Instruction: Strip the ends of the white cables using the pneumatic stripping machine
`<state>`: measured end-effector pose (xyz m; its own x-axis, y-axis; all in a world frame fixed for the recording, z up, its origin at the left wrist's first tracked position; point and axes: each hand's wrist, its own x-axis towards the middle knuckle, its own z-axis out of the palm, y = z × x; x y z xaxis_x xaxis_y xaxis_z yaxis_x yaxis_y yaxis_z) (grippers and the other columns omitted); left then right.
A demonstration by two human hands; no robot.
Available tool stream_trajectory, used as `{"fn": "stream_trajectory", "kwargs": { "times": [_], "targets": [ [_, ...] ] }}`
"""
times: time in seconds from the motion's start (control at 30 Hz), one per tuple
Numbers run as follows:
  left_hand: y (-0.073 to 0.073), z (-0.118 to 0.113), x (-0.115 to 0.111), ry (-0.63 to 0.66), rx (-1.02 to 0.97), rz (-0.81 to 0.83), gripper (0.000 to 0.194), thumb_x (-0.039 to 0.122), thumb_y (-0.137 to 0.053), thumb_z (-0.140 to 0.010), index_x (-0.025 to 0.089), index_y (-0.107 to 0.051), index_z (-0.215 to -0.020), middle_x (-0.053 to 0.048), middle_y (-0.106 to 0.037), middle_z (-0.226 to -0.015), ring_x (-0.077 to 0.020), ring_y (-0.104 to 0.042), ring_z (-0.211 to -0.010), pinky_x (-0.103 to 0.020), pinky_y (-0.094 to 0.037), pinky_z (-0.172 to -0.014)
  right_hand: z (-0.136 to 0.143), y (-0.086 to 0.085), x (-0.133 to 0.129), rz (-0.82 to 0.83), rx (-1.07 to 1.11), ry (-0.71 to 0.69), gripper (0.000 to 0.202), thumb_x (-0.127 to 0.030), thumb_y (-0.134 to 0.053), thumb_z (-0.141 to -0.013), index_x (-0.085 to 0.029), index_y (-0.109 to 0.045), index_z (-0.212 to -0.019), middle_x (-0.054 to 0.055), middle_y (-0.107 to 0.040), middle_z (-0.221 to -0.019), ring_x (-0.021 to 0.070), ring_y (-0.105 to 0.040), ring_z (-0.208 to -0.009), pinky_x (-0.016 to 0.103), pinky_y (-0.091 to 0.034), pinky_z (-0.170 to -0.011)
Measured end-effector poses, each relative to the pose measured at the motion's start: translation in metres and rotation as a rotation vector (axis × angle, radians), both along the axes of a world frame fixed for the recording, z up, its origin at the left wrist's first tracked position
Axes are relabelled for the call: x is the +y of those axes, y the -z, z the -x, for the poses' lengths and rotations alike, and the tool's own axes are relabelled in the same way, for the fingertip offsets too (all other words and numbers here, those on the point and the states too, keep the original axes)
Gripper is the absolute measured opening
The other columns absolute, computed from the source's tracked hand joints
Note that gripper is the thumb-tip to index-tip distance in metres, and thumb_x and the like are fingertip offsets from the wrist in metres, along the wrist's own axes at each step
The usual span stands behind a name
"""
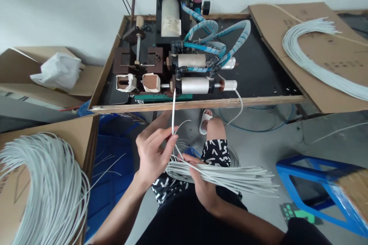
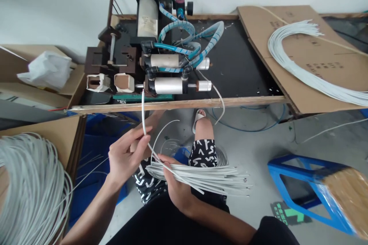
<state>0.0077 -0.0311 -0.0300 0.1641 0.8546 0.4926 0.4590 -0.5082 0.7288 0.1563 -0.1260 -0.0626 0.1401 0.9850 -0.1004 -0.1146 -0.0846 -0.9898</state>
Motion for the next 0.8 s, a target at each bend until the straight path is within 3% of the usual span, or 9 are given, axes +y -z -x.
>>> {"fn": "stream_trajectory", "kwargs": {
  "times": [0.17, 0.27, 0.33, 0.43, 0.57, 0.8],
  "targets": [
    [-0.004, 0.002, 0.001, 0.339, 0.088, 0.142, 0.038, 0.033, -0.055, -0.103, 0.013, -0.062, -0.134, -0.009, -0.074, -0.1, -0.0206, -0.07, -0.092, -0.034, -0.059, -0.082, 0.001, -0.002, 0.005, -0.018, -0.042, -0.006, 0.027, -0.043, -0.058, -0.102, -0.028, -0.077, -0.113, 0.003, -0.08, -0.112, 0.0243, -0.075, -0.105, 0.039, -0.061, -0.098],
    [-0.001, 0.006, -0.006, 0.542, 0.156, 0.299, 0.044, 0.041, -0.056, -0.102, 0.016, -0.059, -0.138, -0.012, -0.073, -0.116, -0.0238, -0.07, -0.104, -0.039, -0.059, -0.09, -0.003, -0.002, 0.011, -0.021, -0.068, 0.015, 0.03, -0.043, -0.056, -0.102, -0.025, -0.075, -0.116, 0.005, -0.079, -0.114, 0.0255, -0.074, -0.106, 0.042, -0.06, -0.1],
    [0.005, 0.008, -0.012, 0.608, 0.151, 0.39, 0.041, 0.041, -0.057, -0.101, 0.019, -0.06, -0.136, -0.011, -0.072, -0.121, -0.0241, -0.069, -0.108, -0.04, -0.057, -0.096, -0.006, -0.003, 0.014, -0.027, -0.086, 0.01, 0.031, -0.041, -0.053, -0.103, -0.023, -0.074, -0.117, 0.007, -0.078, -0.114, 0.0254, -0.074, -0.107, 0.042, -0.06, -0.099],
    [0.016, 0.009, -0.017, 0.548, 0.107, 0.382, 0.03, 0.033, -0.053, -0.104, 0.019, -0.065, -0.127, -0.011, -0.073, -0.119, -0.0234, -0.07, -0.108, -0.039, -0.058, -0.095, -0.006, -0.005, 0.014, -0.059, -0.113, -0.005, 0.032, -0.041, -0.05, -0.104, -0.022, -0.074, -0.115, 0.007, -0.076, -0.117, 0.0242, -0.07, -0.111, 0.04, -0.056, -0.104],
    [0.028, 0.006, -0.021, 0.467, 0.074, 0.236, 0.022, 0.024, -0.054, -0.103, 0.017, -0.068, -0.119, -0.013, -0.074, -0.113, -0.0225, -0.07, -0.102, -0.037, -0.059, -0.088, 0.0, -0.005, 0.009, -0.09, -0.135, 0.006, 0.031, -0.039, -0.047, -0.106, -0.025, -0.074, -0.11, 0.005, -0.072, -0.115, 0.0225, -0.066, -0.115, 0.037, -0.05, -0.109],
    [0.031, -0.008, -0.023, 0.288, 0.008, 0.111, 0.02, 0.02, -0.052, -0.102, 0.016, -0.071, -0.102, -0.007, -0.073, -0.085, -0.0173, -0.068, -0.077, -0.028, -0.056, -0.072, -0.001, 0.001, -0.012, -0.066, -0.201, 0.052, 0.03, -0.035, -0.049, -0.105, -0.03, -0.072, -0.123, 0.004, -0.068, -0.107, 0.0217, -0.068, -0.102, 0.034, -0.057, -0.095]
  ]
}}
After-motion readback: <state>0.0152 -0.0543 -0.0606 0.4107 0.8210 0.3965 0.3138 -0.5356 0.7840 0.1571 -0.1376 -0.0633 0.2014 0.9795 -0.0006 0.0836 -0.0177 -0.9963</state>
